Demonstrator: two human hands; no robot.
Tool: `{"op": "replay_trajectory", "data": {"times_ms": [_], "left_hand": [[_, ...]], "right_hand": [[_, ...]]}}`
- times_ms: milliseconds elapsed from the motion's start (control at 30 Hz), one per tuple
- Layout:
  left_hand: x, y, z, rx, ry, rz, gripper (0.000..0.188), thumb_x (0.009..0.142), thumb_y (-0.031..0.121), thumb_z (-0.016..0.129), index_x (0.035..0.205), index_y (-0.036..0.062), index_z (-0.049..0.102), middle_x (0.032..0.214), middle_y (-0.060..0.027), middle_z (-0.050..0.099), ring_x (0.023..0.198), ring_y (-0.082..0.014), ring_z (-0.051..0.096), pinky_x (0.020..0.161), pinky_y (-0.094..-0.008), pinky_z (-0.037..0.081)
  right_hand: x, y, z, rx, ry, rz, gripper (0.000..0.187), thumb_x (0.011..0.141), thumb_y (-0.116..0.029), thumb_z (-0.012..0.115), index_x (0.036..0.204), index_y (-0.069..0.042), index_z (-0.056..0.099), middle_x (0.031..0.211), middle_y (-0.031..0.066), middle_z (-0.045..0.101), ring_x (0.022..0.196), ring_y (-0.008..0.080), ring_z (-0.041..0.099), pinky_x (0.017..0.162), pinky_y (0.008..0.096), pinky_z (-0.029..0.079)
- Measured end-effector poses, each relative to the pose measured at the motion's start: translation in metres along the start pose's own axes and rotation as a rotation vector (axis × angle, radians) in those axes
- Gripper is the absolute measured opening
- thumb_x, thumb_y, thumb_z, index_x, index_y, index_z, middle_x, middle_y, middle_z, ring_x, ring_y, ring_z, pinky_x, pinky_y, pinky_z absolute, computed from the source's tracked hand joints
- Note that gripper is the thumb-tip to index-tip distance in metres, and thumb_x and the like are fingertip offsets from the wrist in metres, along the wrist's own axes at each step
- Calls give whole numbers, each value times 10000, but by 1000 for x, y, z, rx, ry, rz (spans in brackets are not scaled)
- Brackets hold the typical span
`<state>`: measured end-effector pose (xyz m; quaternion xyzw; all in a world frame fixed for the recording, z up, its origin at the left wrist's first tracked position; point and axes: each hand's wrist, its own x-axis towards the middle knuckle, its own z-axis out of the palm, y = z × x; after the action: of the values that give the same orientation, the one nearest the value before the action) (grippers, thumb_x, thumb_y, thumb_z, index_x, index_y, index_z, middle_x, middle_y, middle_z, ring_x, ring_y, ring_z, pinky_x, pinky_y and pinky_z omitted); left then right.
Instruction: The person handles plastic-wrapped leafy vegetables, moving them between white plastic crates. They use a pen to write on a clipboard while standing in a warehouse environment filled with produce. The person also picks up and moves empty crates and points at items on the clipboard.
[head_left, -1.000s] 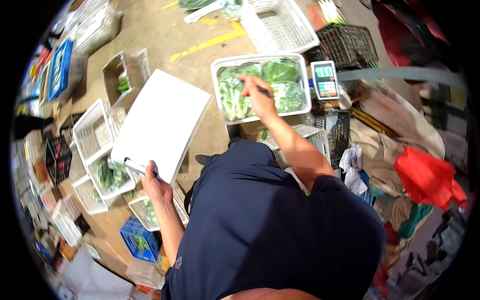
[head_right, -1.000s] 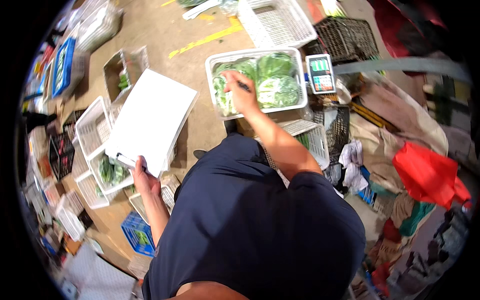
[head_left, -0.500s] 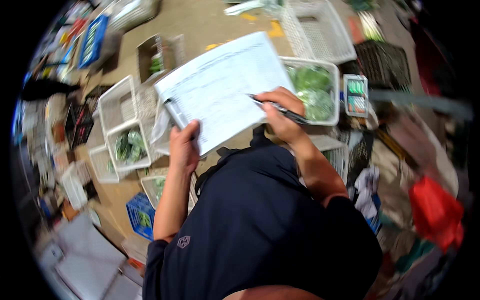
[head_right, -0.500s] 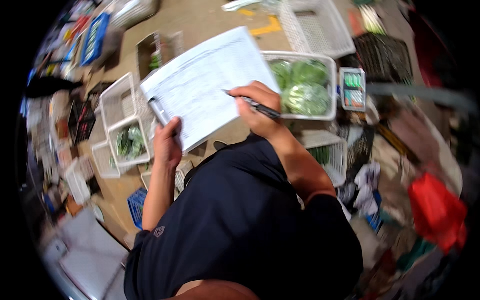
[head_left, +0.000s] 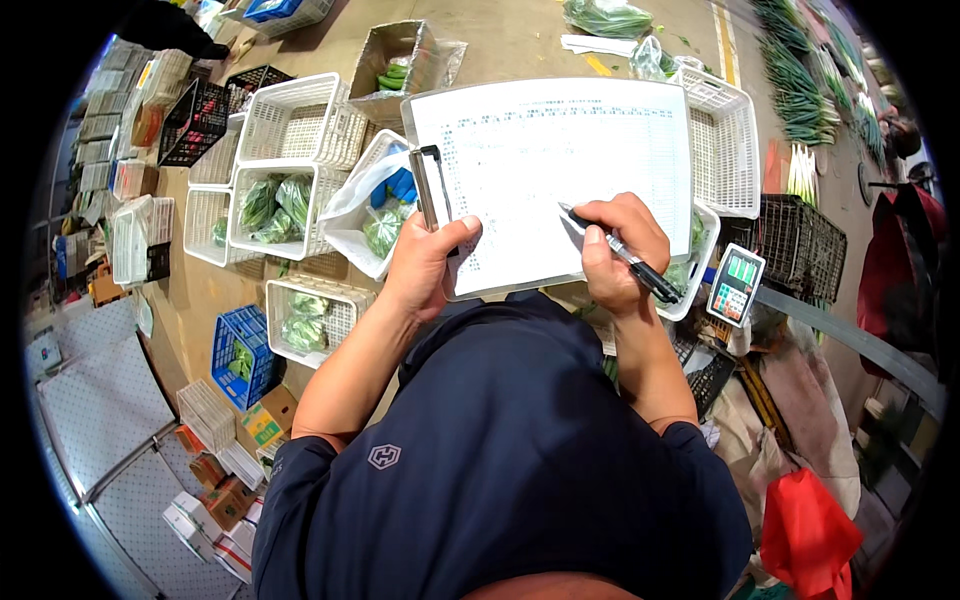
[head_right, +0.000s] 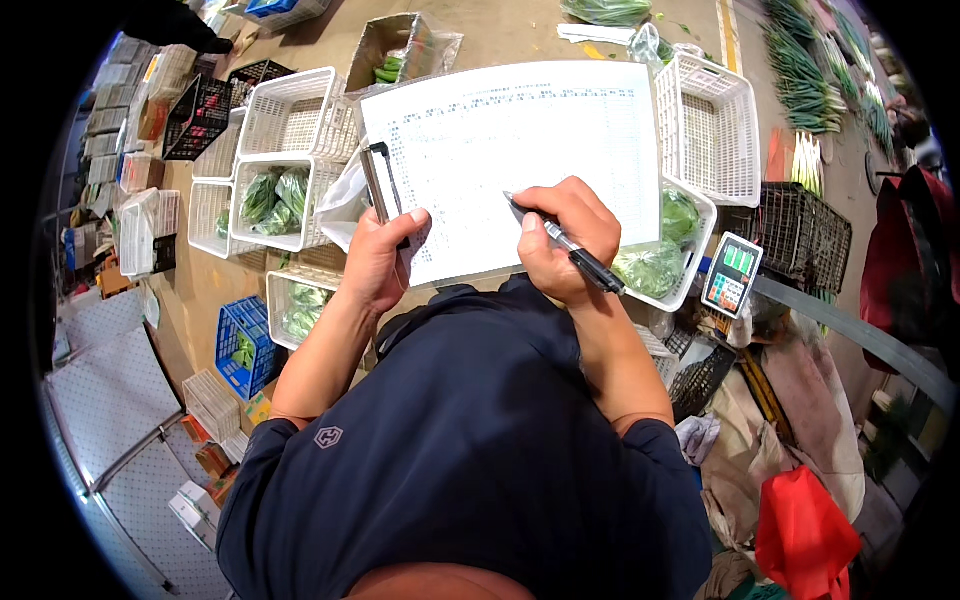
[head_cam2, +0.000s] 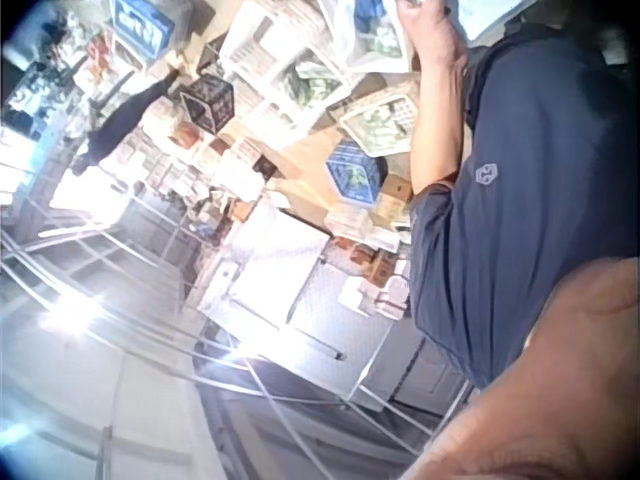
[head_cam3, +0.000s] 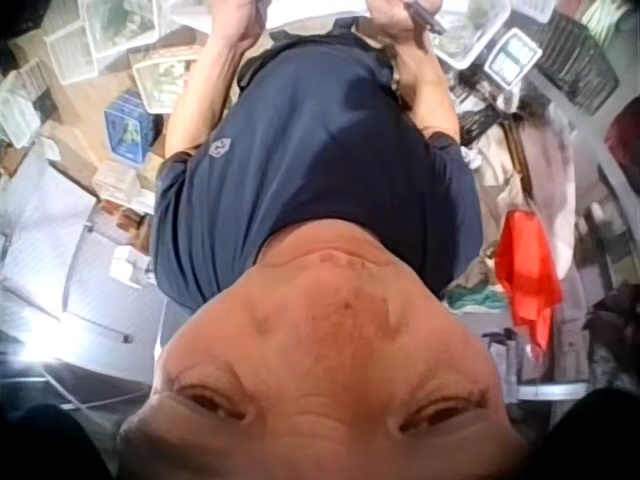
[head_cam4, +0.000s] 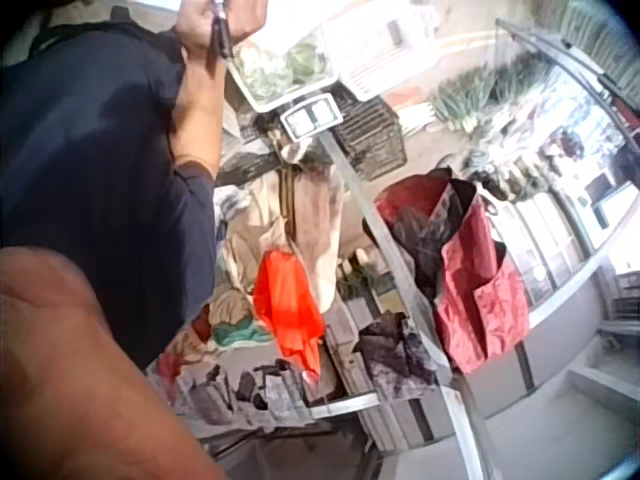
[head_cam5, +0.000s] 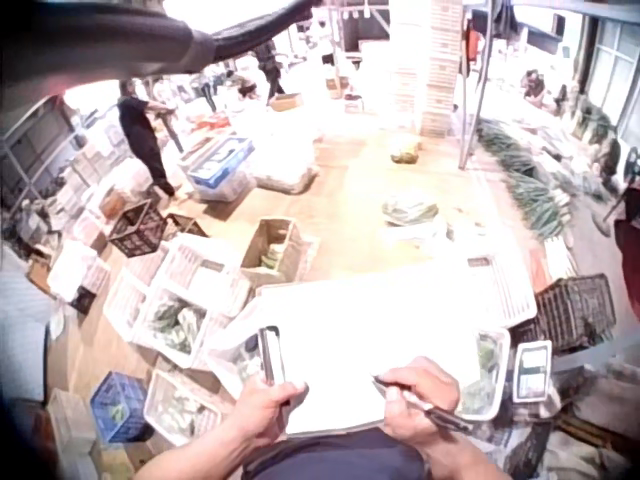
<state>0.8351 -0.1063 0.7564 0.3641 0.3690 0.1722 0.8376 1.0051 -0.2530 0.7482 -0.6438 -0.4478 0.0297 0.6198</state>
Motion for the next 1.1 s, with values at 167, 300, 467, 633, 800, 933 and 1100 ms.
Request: {"op": "replay_trajectory", "data": {"times_ms": [167, 300, 467, 633, 800, 933, 1100], "left_hand": [[-14, 8, 3, -60, -17, 26, 403, 854, 73, 671, 1228, -34, 564, 1115, -113, 666, 985, -170, 649, 878, -319, 530], [-14, 6, -2, -57, -30, 27, 462, 845, 46, 661, 1274, -52, 522, 1169, -154, 651, 1049, -226, 654, 938, -373, 530], [-17, 6, -5, -29, -17, 43, 461, 846, 53, 656, 1276, -53, 525, 1167, -155, 655, 1055, -226, 656, 934, -372, 534], [-17, 7, -3, -54, -34, 50, 468, 849, 59, 656, 1281, -59, 522, 1170, -160, 655, 1051, -230, 660, 937, -376, 536], [-19, 7, 1, -93, -39, 54, 398, 855, 61, 655, 1226, -49, 561, 1102, -127, 667, 976, -182, 657, 887, -333, 537], [-15, 3, -7, -88, -46, 49, 466, 851, 53, 653, 1282, -63, 520, 1171, -167, 653, 1060, -233, 658, 940, -377, 536], [-15, 4, -5, -95, -49, 64, 469, 848, 55, 658, 1281, -62, 522, 1169, -165, 654, 1061, -232, 656, 941, -378, 535]], "right_hand": [[6, 2, 10, -44, -20, -138, 181, 697, 27, 624, 851, 0, 715, 648, 75, 592, 556, 177, 548, 507, 281, 437], [8, 2, 10, -47, -19, -168, 190, 686, 29, 630, 852, -3, 715, 653, 78, 603, 559, 178, 550, 507, 285, 440], [10, -3, 12, -67, -27, -188, 185, 684, 24, 628, 847, -3, 711, 655, 83, 609, 559, 188, 552, 508, 292, 443], [11, -4, 12, -90, -38, -184, 185, 686, 21, 627, 852, 0, 708, 659, 87, 616, 562, 196, 554, 510, 298, 444], [12, -6, 13, -80, -43, -176, 179, 682, 23, 620, 837, 4, 707, 654, 87, 614, 564, 195, 552, 514, 298, 441], [10, -1, 12, -55, -24, -207, 183, 706, 1, 598, 849, 45, 703, 677, 104, 626, 574, 184, 525, 532, 294, 412], [10, -3, 11, -67, -33, -172, 181, 700, 4, 596, 843, 44, 701, 662, 99, 612, 563, 182, 513, 526, 297, 405]]}}
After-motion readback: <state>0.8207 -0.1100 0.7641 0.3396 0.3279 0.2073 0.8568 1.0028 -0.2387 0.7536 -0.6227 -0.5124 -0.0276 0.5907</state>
